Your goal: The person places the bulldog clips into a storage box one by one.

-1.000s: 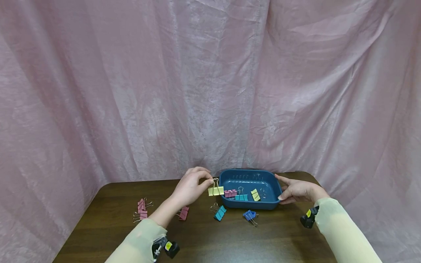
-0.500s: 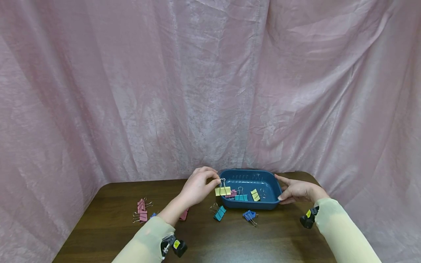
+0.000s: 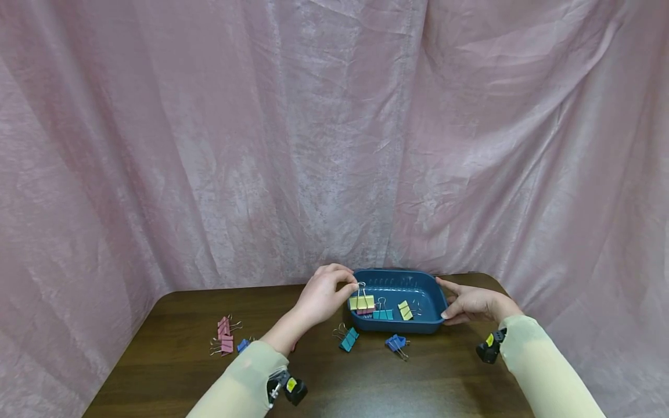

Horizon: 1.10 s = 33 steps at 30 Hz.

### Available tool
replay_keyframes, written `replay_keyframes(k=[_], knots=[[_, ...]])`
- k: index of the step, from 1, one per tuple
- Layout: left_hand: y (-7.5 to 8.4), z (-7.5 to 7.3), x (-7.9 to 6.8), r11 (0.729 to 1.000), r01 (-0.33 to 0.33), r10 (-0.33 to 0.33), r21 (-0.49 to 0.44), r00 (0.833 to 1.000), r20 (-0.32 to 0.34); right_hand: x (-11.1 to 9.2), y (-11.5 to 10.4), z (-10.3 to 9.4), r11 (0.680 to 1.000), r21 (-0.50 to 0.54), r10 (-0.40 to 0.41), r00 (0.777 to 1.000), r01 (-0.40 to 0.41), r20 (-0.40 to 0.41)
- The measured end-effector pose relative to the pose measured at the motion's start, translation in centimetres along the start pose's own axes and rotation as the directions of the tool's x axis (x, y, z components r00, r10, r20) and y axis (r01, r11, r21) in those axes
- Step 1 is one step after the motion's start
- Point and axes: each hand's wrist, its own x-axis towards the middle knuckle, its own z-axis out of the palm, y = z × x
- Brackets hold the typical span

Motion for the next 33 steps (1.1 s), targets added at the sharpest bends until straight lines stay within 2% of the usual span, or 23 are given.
replay_keyframes(k=[16, 22, 33], knots=[[0.6, 1.2, 1.1, 1.0, 0.014, -0.014, 0.003, 1.0, 0.001, 0.0, 0.0, 0.1, 1.0, -0.005, 0.0, 1.0, 0.0, -0.006], [0.6, 1.6, 1.6, 1.0, 0.0, 0.001, 0.024, 1.0, -0.008, 0.0, 0.0, 0.1, 1.0, -0.011, -0.001, 1.0, 0.001, -0.008], [0.7, 2.8, 2.3, 0.998, 0.042, -0.042, 0.038, 0.999, -0.017, 0.0, 0.0, 0.1, 1.0, -0.004, -0.005, 1.0, 0.005, -0.001]])
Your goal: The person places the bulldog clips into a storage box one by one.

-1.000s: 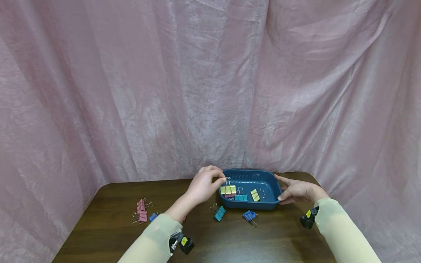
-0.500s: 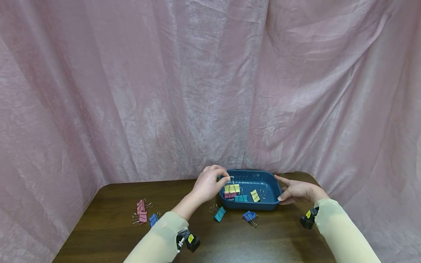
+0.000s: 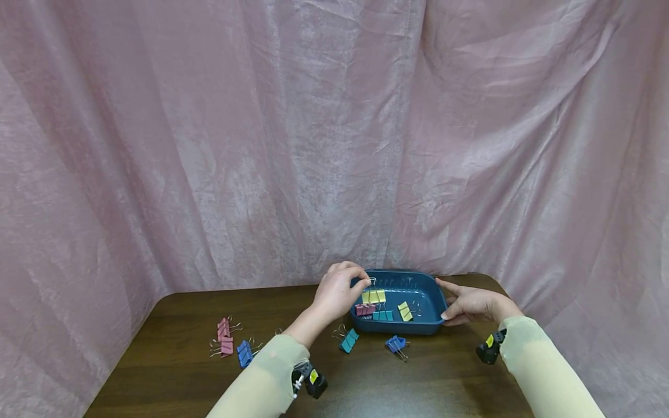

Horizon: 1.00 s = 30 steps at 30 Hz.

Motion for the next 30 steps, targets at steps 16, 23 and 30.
replay_keyframes(k=[16, 23, 30], knots=[[-0.9, 1.7, 0.2, 0.998, 0.012, -0.009, 0.063, 0.999, -0.043, 0.3, -0.1, 0.0, 1.0, 0.005, -0.002, 1.0, 0.002, 0.015], [-0.8, 3.1, 0.7, 0.996, -0.004, 0.009, 0.086, 0.999, -0.047, 0.3, -0.3, 0.1, 1.0, 0.001, -0.002, 1.0, 0.002, 0.015], [-0.6, 4.3, 0.9, 0.994, -0.006, 0.011, 0.106, 0.999, -0.051, 0.4, -0.4, 0.1, 1.0, 0.006, 0.009, 1.0, -0.009, 0.008]])
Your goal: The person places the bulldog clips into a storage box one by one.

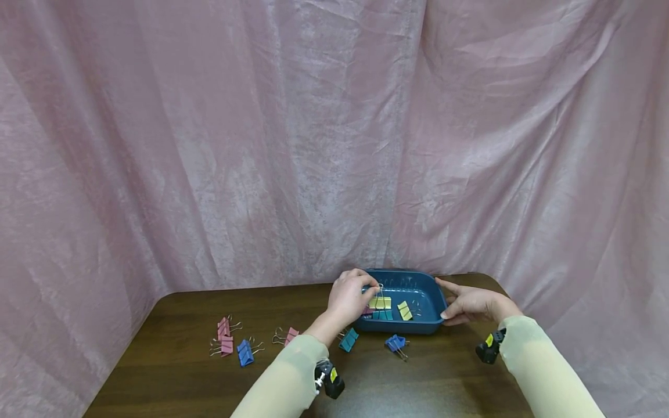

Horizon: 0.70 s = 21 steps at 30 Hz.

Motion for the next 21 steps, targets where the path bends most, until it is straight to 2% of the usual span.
replay_keyframes(k=[7, 14, 21], knots=[[0.4, 1.0, 0.0, 1.0, 0.01, -0.01, 0.0, 0.999, 0.037, 0.0, 0.0, -0.2, 1.0, 0.001, -0.001, 1.0, 0.001, -0.001], [0.7, 1.7, -0.4, 0.998, 0.051, -0.048, -0.04, 0.996, 0.081, 0.0, 0.3, 0.0, 1.0, -0.001, -0.007, 1.0, 0.007, 0.006], [0.7, 1.1, -0.5, 0.995, 0.069, -0.061, -0.077, 0.993, 0.106, 0.1, 0.2, -0.2, 1.0, -0.006, -0.008, 1.0, 0.008, -0.006]])
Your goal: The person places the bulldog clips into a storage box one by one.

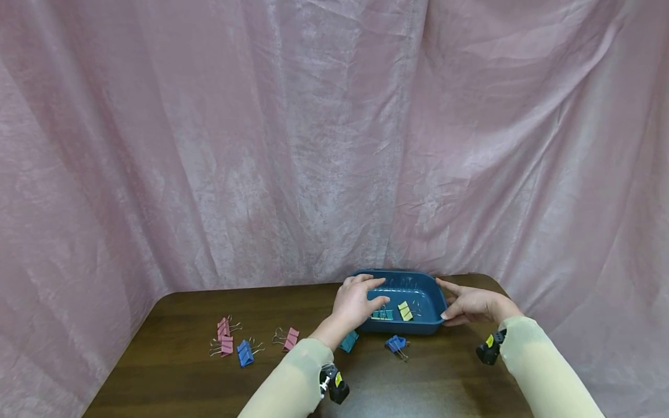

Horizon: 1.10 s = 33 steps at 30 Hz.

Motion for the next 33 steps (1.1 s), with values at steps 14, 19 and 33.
replay_keyframes(k=[14, 19, 33], knots=[[0.0, -1.0, -0.4, 0.999, -0.025, 0.025, -0.031, 1.0, 0.003, 0.0, -0.1, -0.1, 1.0, 0.011, 0.014, 1.0, -0.014, 0.004], [0.0, -1.2, -0.5, 0.999, -0.027, 0.027, -0.025, 1.0, 0.003, -0.1, -0.1, -0.1, 1.0, 0.005, 0.012, 1.0, -0.012, 0.006], [0.4, -1.7, -0.7, 0.998, -0.049, 0.049, -0.03, 0.999, 0.005, -0.2, 0.0, -0.1, 1.0, -0.021, 0.003, 1.0, -0.003, -0.003]])
